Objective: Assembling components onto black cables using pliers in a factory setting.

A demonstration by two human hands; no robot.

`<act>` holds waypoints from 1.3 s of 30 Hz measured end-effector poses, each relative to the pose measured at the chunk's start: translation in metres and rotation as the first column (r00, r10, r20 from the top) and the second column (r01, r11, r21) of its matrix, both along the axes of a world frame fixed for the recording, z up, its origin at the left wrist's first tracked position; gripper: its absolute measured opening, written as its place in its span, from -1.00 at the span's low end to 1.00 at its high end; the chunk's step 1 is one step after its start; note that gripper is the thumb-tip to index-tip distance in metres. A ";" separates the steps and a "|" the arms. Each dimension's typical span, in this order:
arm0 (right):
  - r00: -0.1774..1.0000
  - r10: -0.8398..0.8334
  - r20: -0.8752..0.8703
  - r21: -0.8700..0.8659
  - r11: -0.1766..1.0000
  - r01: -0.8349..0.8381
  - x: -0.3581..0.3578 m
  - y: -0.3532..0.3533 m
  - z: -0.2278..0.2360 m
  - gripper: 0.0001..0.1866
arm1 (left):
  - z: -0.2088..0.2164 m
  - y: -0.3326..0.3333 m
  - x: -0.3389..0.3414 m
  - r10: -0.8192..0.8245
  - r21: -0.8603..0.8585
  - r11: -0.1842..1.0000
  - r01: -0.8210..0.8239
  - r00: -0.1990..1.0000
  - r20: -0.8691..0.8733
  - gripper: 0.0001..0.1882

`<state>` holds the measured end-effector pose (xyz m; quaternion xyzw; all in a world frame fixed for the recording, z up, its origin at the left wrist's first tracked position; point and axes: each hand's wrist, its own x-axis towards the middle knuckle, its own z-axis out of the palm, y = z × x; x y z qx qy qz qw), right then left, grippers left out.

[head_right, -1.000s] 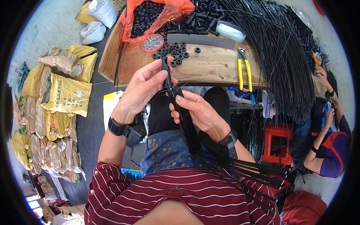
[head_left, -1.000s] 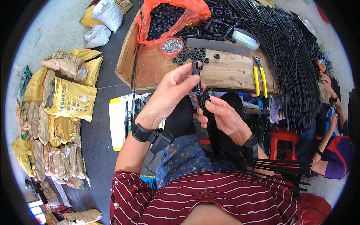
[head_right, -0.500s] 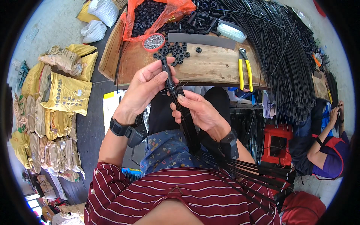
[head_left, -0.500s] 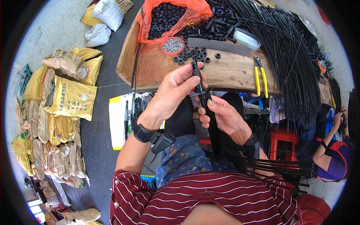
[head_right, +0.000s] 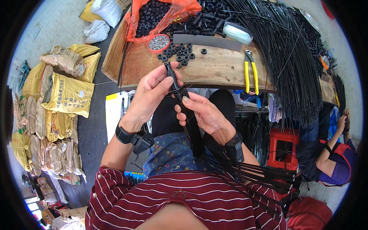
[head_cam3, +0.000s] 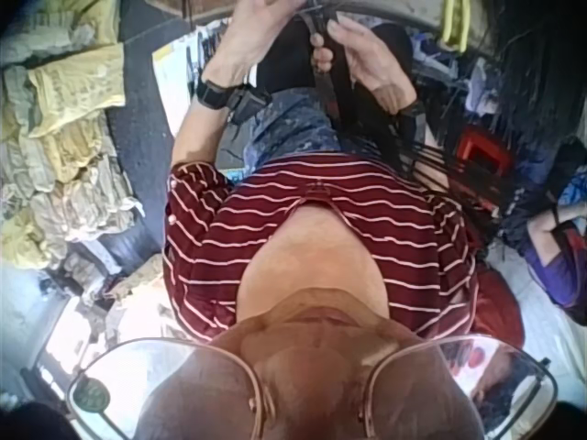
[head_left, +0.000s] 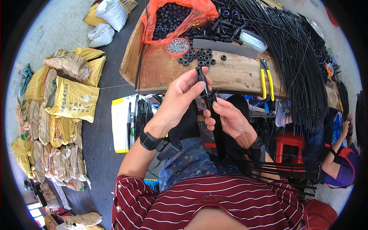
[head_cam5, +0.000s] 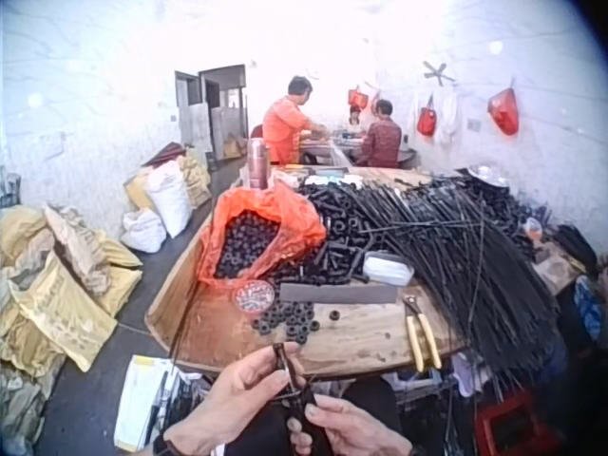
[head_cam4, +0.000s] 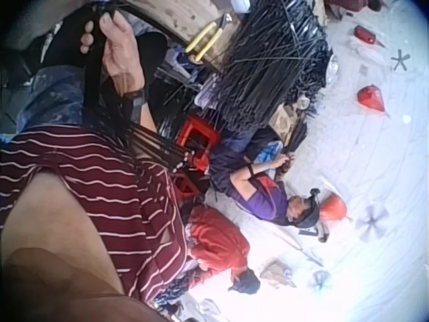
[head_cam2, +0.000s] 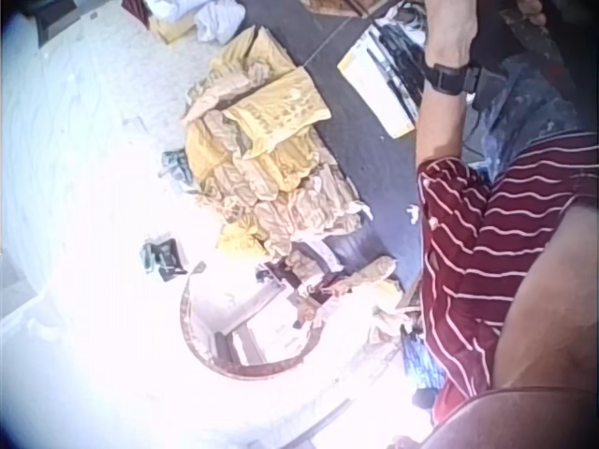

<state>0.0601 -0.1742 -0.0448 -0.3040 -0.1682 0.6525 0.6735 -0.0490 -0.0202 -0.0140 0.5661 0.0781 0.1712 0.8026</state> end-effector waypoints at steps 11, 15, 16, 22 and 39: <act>0.998 -0.042 0.057 0.022 0.999 0.041 -0.003 0.005 0.004 -0.73 | -0.009 -0.017 -0.012 0.091 -0.216 0.972 -0.095 0.996 -0.025 -0.61; 0.994 -0.037 0.102 0.032 0.999 0.034 -0.004 0.006 0.008 -0.74 | -0.011 -0.018 -0.014 0.092 -0.315 0.944 -0.094 0.996 -0.022 -0.60; 0.993 -0.034 0.116 0.032 0.999 0.031 -0.005 0.006 0.009 -0.74 | -0.011 -0.018 -0.014 0.087 -0.317 0.944 -0.089 0.996 -0.021 -0.61; 0.977 -0.067 0.200 0.035 0.998 0.061 -0.006 0.004 0.010 -0.75 | -0.005 -0.031 -0.017 0.140 -0.187 0.972 -0.139 0.990 -0.004 -0.61; 0.959 -0.096 0.266 0.024 0.995 0.093 -0.009 0.012 0.012 -0.75 | 0.008 -0.044 -0.008 0.399 -0.051 0.914 -0.403 0.915 -0.064 -0.59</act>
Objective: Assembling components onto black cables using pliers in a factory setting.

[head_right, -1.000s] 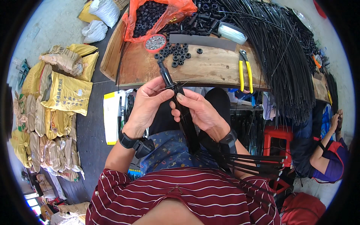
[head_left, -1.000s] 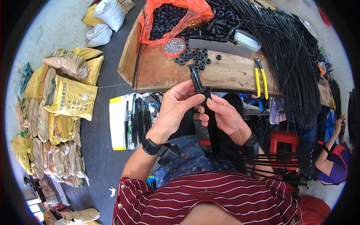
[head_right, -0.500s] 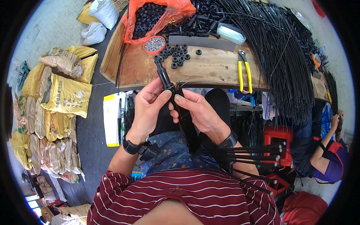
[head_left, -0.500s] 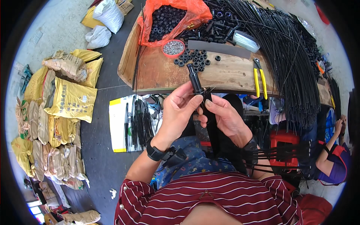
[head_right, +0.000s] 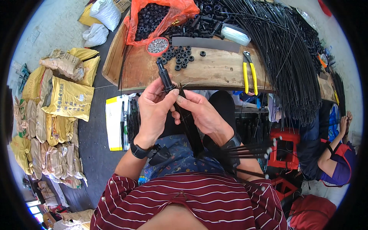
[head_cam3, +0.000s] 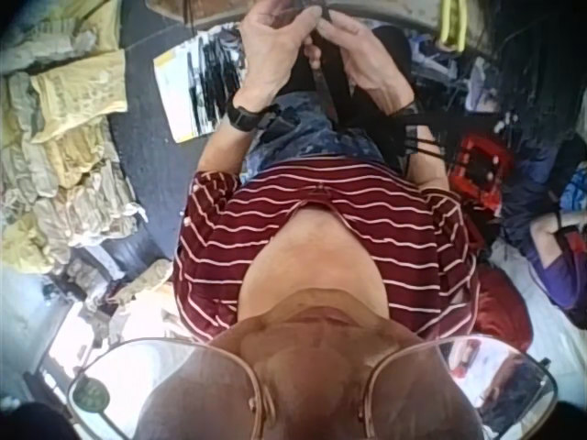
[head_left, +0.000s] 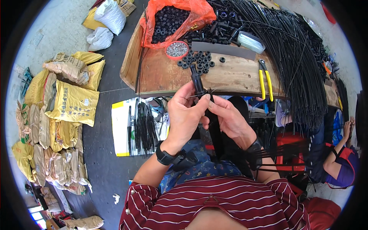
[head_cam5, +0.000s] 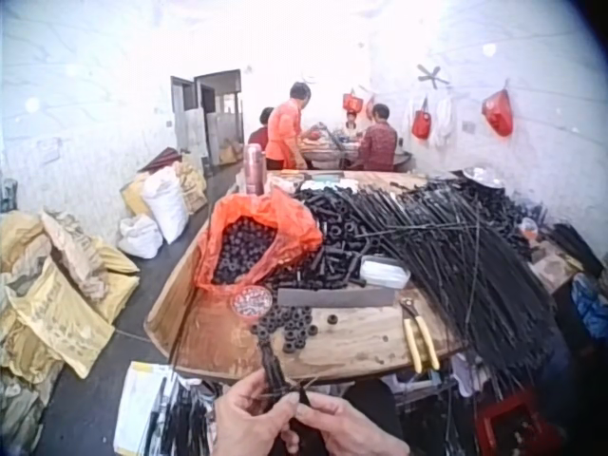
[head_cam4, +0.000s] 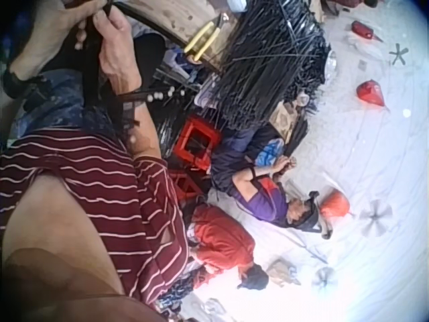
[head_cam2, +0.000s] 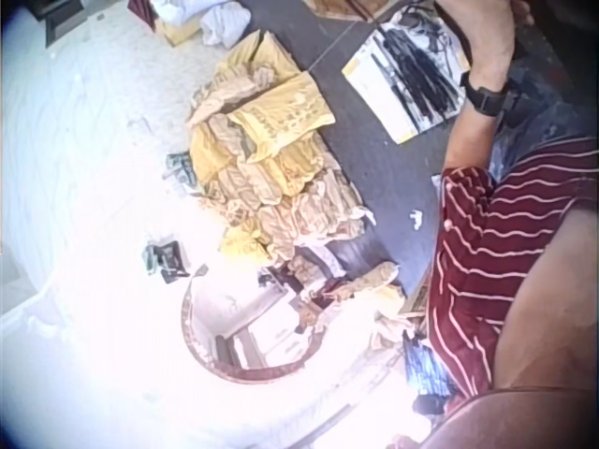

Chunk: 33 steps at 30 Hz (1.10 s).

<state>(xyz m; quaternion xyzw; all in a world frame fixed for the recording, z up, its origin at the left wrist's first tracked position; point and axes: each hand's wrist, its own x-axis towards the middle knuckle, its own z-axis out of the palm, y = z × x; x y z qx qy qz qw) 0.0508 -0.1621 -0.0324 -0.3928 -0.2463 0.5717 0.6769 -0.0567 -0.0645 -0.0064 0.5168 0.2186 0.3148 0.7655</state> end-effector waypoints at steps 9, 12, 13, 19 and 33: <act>0.986 0.040 -0.159 0.019 0.999 -0.037 0.012 0.007 -0.003 -0.74 | -0.018 0.036 0.000 -0.336 -0.128 0.929 0.347 0.937 0.097 -0.60; 0.975 0.078 -0.208 0.081 0.995 -0.063 0.011 0.009 -0.003 -0.73 | -0.023 0.046 0.002 -0.444 -0.166 0.859 0.484 0.866 0.227 -0.55; 0.982 0.042 -0.184 0.081 0.996 -0.027 0.010 0.010 -0.002 -0.72 | -0.027 0.050 0.002 -0.458 -0.202 0.843 0.498 0.862 0.216 -0.55; 0.948 -0.288 -0.133 0.042 0.954 0.296 0.010 0.018 -0.001 -0.74 | -0.024 0.045 -0.009 -0.411 -0.021 0.911 0.413 0.910 0.049 -0.23; 0.650 -0.589 0.480 0.171 0.790 0.589 -0.020 0.034 -0.008 -0.57 | 0.008 0.026 0.023 -0.053 0.390 0.909 0.149 0.968 -0.246 -0.72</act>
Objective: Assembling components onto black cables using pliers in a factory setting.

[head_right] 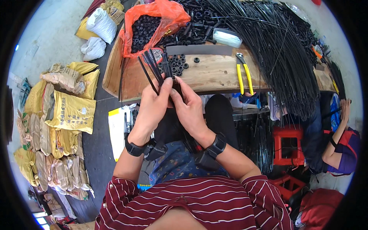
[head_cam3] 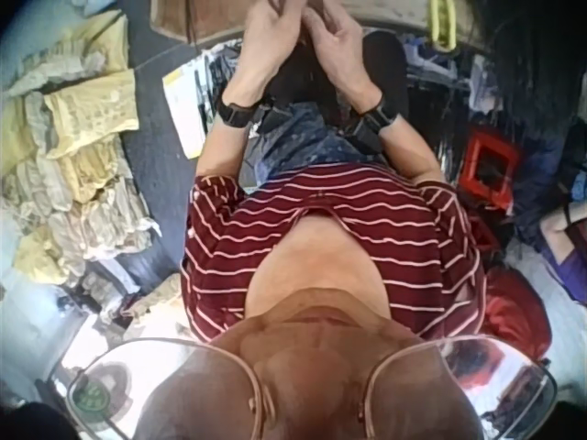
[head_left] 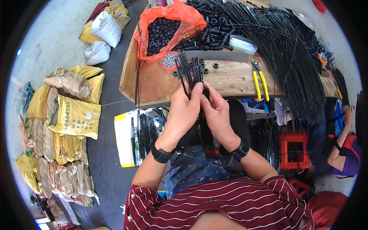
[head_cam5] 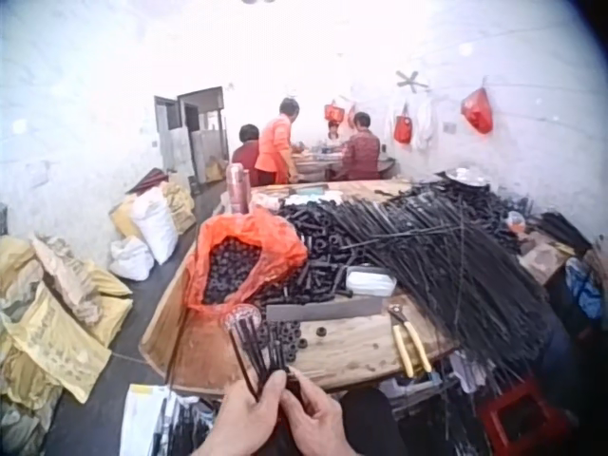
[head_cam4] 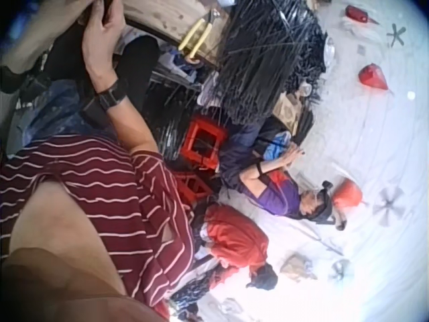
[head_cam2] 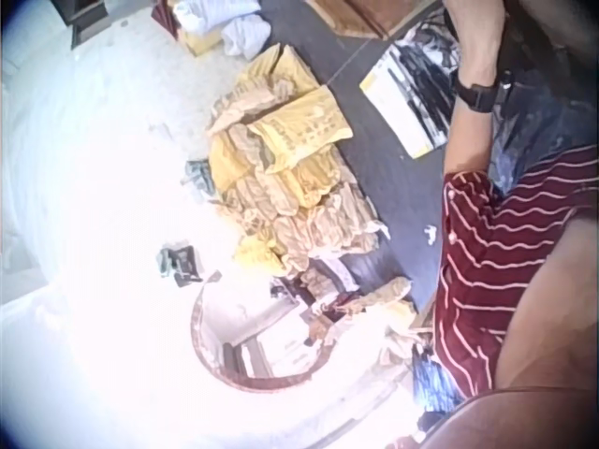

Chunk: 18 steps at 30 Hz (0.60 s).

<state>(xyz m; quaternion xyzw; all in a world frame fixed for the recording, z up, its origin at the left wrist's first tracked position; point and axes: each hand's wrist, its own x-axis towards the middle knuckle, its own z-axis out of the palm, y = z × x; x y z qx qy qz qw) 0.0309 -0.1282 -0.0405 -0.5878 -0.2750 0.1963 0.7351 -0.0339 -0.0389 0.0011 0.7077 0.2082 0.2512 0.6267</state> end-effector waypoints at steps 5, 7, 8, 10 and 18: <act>0.979 0.126 -0.161 0.151 0.983 -0.102 0.007 0.003 0.007 -0.64 | -0.008 0.008 0.001 0.007 -0.250 0.968 0.008 0.998 0.061 -0.78; 0.985 0.120 -0.126 0.135 0.985 -0.103 0.014 0.000 0.005 -0.65 | -0.009 0.007 0.001 0.001 -0.279 0.959 0.040 0.989 0.145 -0.75; 0.989 0.119 -0.090 0.117 0.987 -0.108 0.016 -0.001 0.006 -0.67 | -0.007 0.008 0.000 -0.001 -0.277 0.960 0.041 0.990 0.143 -0.75; 0.973 0.171 -0.156 0.161 0.976 -0.146 0.018 0.000 0.007 -0.67 | -0.006 0.013 -0.002 -0.058 -0.283 0.954 0.099 0.987 0.151 -0.74; 0.850 0.357 -0.386 0.263 0.926 -0.270 0.022 0.007 0.017 -0.75 | 0.006 0.014 0.001 -0.067 -0.158 0.983 0.091 0.987 0.149 -0.75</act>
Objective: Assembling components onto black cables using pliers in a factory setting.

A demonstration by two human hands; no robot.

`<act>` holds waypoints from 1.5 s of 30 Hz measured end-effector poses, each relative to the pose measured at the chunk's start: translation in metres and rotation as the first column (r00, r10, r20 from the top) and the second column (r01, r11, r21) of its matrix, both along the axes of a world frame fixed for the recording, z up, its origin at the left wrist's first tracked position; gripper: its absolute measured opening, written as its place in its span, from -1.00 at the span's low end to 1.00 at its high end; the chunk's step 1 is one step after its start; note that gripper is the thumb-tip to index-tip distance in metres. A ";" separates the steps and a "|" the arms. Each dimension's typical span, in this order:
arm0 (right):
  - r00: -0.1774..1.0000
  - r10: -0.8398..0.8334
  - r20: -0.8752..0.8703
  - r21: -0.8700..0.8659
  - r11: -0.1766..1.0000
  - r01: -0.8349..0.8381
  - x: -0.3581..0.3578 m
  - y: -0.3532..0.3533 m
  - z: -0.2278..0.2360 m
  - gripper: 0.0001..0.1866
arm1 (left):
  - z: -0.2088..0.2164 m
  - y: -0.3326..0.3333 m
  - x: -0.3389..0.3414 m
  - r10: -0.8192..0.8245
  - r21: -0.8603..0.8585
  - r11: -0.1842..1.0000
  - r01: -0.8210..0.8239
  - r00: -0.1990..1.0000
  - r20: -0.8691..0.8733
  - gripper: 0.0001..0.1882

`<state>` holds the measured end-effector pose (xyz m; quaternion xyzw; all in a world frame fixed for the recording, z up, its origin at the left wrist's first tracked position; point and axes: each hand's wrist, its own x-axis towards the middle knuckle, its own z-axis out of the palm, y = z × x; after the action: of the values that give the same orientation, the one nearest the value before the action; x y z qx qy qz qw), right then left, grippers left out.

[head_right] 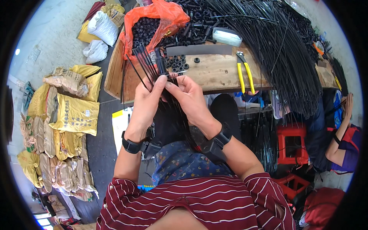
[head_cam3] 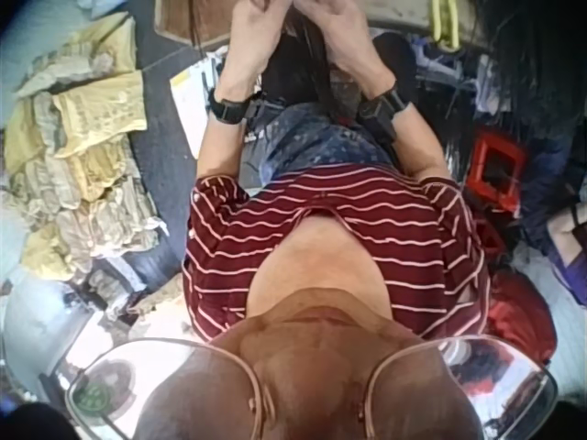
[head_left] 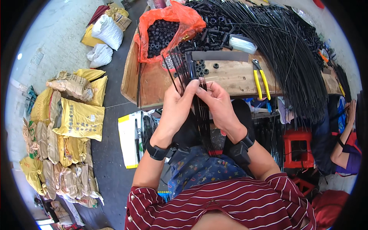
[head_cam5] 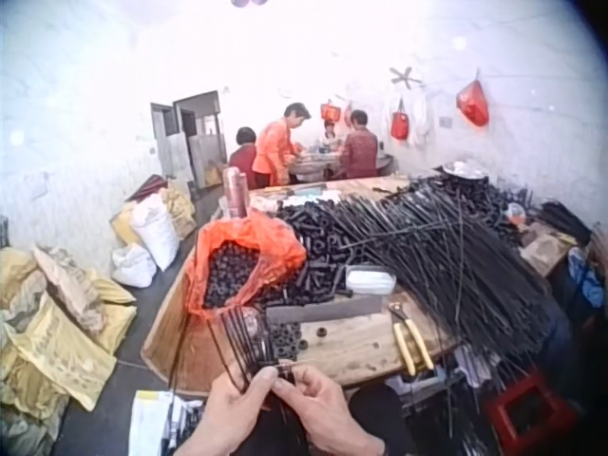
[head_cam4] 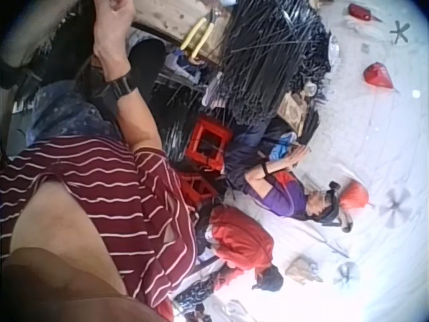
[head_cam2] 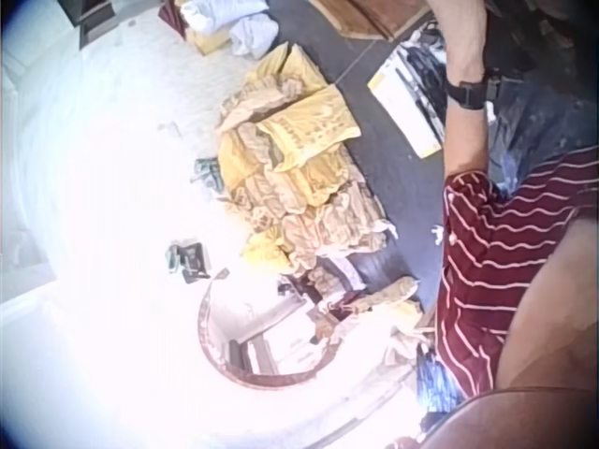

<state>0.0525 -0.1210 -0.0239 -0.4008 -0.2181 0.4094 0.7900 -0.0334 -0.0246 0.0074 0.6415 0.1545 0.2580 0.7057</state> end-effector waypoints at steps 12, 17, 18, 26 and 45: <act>0.939 -0.178 0.294 -0.022 0.981 0.193 -0.008 0.011 -0.013 -0.88 | -0.011 0.019 0.007 -0.020 -0.128 0.991 0.035 0.993 0.118 -0.67; 0.996 -0.008 0.089 0.003 1.000 0.008 -0.003 0.010 -0.003 -0.85 | -0.012 0.023 0.002 -0.017 -0.168 0.985 0.027 0.998 0.061 -0.62; 0.996 -0.008 0.089 0.004 1.000 0.007 -0.004 0.011 -0.004 -0.85 | -0.012 0.022 0.002 -0.016 -0.166 0.986 0.026 0.998 0.061 -0.62; 0.984 0.176 0.005 -0.077 0.982 -0.175 0.011 0.002 -0.001 -0.88 | -0.016 0.026 -0.002 -0.185 -0.243 0.945 0.217 0.971 0.150 -0.58; 0.969 -0.083 0.233 -0.056 0.993 0.099 0.005 0.008 -0.009 -0.86 | -0.019 0.019 0.008 -0.054 -0.293 0.950 0.107 0.982 0.181 -0.64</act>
<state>0.0578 -0.1125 -0.0325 -0.4816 -0.2755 0.3306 0.7635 -0.0253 -0.0052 -0.0114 0.5076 0.1049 0.2561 0.8159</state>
